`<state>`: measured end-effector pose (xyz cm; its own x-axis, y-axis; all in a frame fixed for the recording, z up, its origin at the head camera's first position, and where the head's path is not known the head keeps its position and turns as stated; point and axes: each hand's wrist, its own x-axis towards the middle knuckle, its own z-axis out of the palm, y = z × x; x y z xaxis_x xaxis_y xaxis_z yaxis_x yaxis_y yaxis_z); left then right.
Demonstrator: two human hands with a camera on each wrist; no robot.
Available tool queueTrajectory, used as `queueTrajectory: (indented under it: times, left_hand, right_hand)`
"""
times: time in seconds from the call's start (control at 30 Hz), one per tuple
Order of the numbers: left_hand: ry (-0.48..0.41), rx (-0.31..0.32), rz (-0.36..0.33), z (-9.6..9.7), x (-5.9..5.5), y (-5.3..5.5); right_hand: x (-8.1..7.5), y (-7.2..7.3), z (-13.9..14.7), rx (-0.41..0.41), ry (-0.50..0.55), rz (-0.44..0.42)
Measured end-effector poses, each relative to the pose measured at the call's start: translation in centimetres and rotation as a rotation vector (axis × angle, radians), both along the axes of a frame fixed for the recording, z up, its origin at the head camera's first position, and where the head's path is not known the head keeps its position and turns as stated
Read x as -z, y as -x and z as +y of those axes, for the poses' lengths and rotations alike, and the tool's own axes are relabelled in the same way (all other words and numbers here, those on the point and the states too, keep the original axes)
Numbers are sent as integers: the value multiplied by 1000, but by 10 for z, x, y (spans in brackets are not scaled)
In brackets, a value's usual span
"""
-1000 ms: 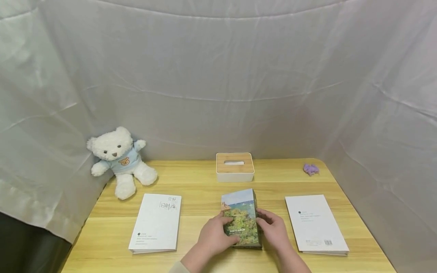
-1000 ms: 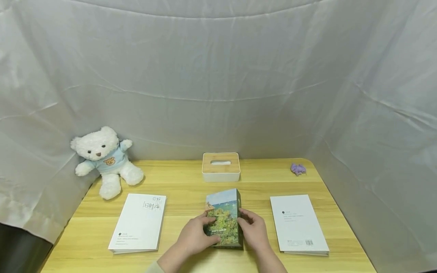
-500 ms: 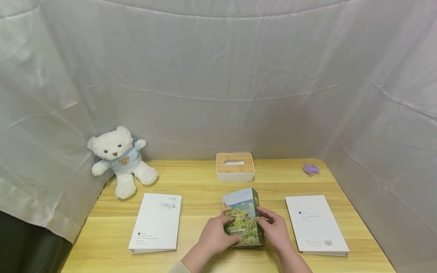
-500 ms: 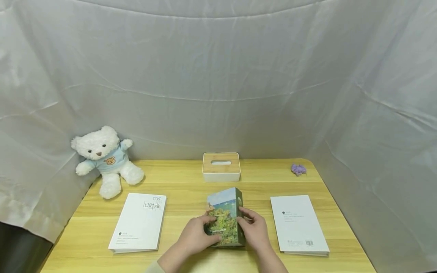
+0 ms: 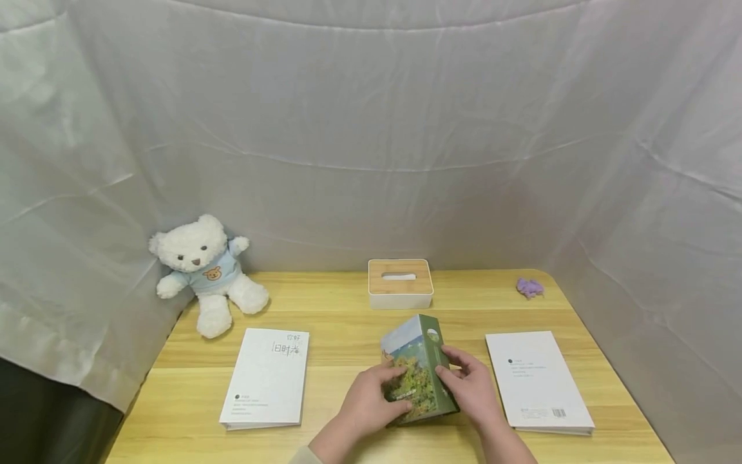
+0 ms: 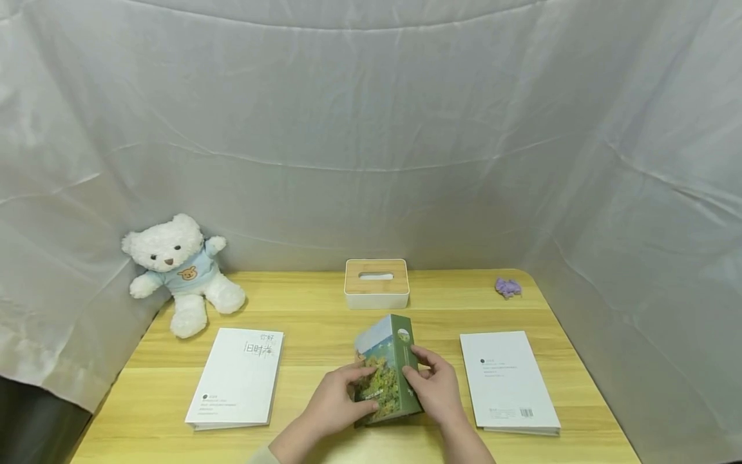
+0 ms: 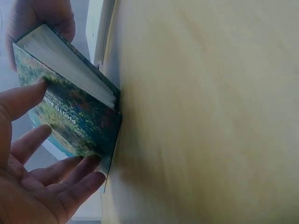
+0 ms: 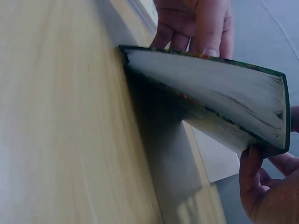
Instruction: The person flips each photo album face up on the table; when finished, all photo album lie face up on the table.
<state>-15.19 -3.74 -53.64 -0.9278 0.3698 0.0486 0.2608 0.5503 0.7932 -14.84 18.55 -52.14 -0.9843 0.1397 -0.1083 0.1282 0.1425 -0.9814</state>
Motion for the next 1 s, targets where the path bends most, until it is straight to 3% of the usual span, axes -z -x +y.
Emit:
queueTrajectory:
  times: [0.23, 0.57, 0.73, 1.0]
  left_hand:
    - [-64, 18, 39, 1, -1, 0]
    - [-158, 25, -2, 7, -5, -6]
    - [-216, 27, 10, 10, -6, -6]
    - [-229, 36, 32, 12, -12, -7]
  right_hand:
    - [-5, -1, -3, -23, 9, 28]
    - [-15, -2, -9, -37, 61, 54]
    - [-16, -3, -11, -31, 82, 57]
    - [-16, -4, -14, -18, 81, 85]
